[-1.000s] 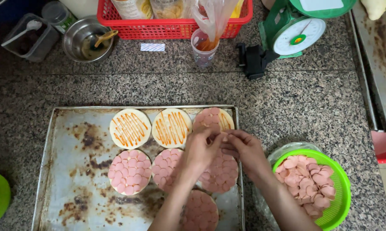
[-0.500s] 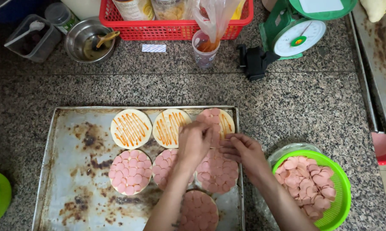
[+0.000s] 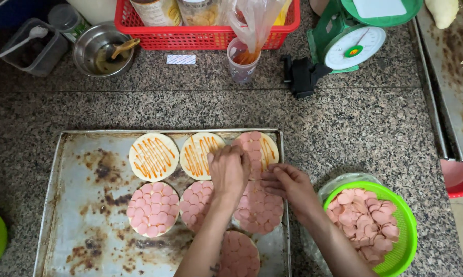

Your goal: The person arranges sliced sausage pieces by hand onto several round dough bases placed on a metal baking tray. The bases are already topped with a drizzled sauce. The person repeatedly picks up slices from a green colander and places them in overlapping rows to cover the surface of each base.

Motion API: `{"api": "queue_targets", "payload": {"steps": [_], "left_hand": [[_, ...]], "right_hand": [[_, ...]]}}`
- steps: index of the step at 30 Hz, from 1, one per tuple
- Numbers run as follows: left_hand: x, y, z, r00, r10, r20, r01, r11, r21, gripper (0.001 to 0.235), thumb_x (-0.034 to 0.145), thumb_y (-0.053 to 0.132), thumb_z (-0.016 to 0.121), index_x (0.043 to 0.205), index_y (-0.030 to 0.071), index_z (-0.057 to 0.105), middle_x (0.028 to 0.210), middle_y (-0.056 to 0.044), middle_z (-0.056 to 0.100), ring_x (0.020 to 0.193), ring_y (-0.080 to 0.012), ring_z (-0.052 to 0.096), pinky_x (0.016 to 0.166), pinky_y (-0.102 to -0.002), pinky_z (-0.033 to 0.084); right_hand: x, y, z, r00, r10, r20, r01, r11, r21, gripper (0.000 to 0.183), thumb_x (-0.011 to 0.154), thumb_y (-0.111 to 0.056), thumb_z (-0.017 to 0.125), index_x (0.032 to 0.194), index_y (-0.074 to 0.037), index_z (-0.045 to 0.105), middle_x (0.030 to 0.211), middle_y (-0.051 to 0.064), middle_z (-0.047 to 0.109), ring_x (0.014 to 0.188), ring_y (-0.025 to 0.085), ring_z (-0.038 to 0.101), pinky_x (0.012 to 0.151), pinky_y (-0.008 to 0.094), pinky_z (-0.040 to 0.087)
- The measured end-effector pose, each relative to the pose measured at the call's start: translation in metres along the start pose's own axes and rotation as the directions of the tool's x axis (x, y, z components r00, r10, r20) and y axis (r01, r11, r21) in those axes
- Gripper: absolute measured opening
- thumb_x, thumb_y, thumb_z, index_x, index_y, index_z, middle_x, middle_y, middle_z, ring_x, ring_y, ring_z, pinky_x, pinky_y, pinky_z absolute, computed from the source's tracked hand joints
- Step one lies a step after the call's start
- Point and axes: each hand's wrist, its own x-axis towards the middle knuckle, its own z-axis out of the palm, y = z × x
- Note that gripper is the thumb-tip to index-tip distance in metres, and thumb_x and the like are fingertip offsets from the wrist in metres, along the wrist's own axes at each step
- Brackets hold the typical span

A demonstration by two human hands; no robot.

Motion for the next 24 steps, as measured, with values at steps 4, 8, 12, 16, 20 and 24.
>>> {"api": "queue_targets", "payload": {"steps": [4,8,12,16,20,24], "left_hand": [[-0.003,0.002,0.002,1.0,-0.009,-0.007,0.009,1.0,0.011,0.021,0.104,0.039,0.079,0.092,0.023,0.083,0.092,-0.006,0.082,0.1,-0.0338,0.082,0.098,-0.051,0.051],[-0.002,0.002,0.001,1.0,-0.011,-0.021,0.012,1.0,0.028,0.02,0.104,0.04,0.079,0.091,0.024,0.082,0.091,-0.006,0.082,0.099,-0.0325,0.082,0.095,-0.051,0.051],[-0.007,0.02,-0.035,0.998,-0.033,-0.061,0.03,0.998,-0.058,0.017,0.104,0.035,0.082,0.096,0.021,0.087,0.093,-0.008,0.085,0.105,-0.0363,0.083,0.098,-0.052,0.053],[-0.022,0.019,-0.068,0.993,0.014,-0.118,-0.022,0.997,-0.069,0.027,0.111,0.037,0.074,0.101,0.017,0.089,0.106,-0.012,0.086,0.108,-0.0417,0.078,0.095,-0.057,0.049],[-0.05,0.023,-0.074,0.997,0.032,-0.072,-0.04,0.993,-0.114,0.025,0.107,0.04,0.08,0.09,0.021,0.083,0.093,-0.007,0.081,0.107,-0.0359,0.079,0.097,-0.054,0.05],[-0.081,0.033,-0.057,0.997,0.075,-0.008,-0.074,0.971,-0.226,0.026,0.108,0.044,0.083,0.088,0.026,0.082,0.087,-0.002,0.078,0.1,-0.0324,0.08,0.094,-0.049,0.053]], "right_hand": [[-0.005,-0.007,0.001,1.0,-0.005,0.006,0.005,1.0,-0.019,0.032,0.124,-0.019,0.067,0.147,-0.002,0.083,0.124,0.024,0.094,0.106,0.034,0.094,0.097,0.051,0.077],[-0.011,-0.01,0.001,1.0,-0.024,0.017,0.025,0.999,-0.036,0.033,0.126,-0.016,0.066,0.144,0.004,0.085,0.127,0.031,0.093,0.113,0.042,0.093,0.103,0.059,0.075],[-0.043,-0.038,0.006,0.997,-0.054,-0.05,0.051,0.998,-0.046,0.035,0.124,-0.014,0.067,0.146,0.007,0.085,0.127,0.032,0.094,0.108,0.041,0.093,0.1,0.057,0.076],[-0.064,-0.047,-0.029,0.989,-0.055,-0.135,0.064,0.996,0.059,0.031,0.124,-0.015,0.067,0.145,0.005,0.082,0.125,0.031,0.092,0.104,0.039,0.089,0.093,0.047,0.074],[-0.083,-0.043,-0.107,0.929,-0.292,-0.23,0.298,0.954,-0.007,0.028,0.125,-0.017,0.067,0.141,0.001,0.081,0.115,0.024,0.091,0.088,0.031,0.087,0.079,0.041,0.07],[-0.047,0.009,-0.243,0.868,-0.395,-0.301,0.352,0.917,-0.187,0.025,0.125,-0.015,0.071,0.144,-0.005,0.084,0.108,0.016,0.09,0.086,0.022,0.086,0.073,0.035,0.071]]}}
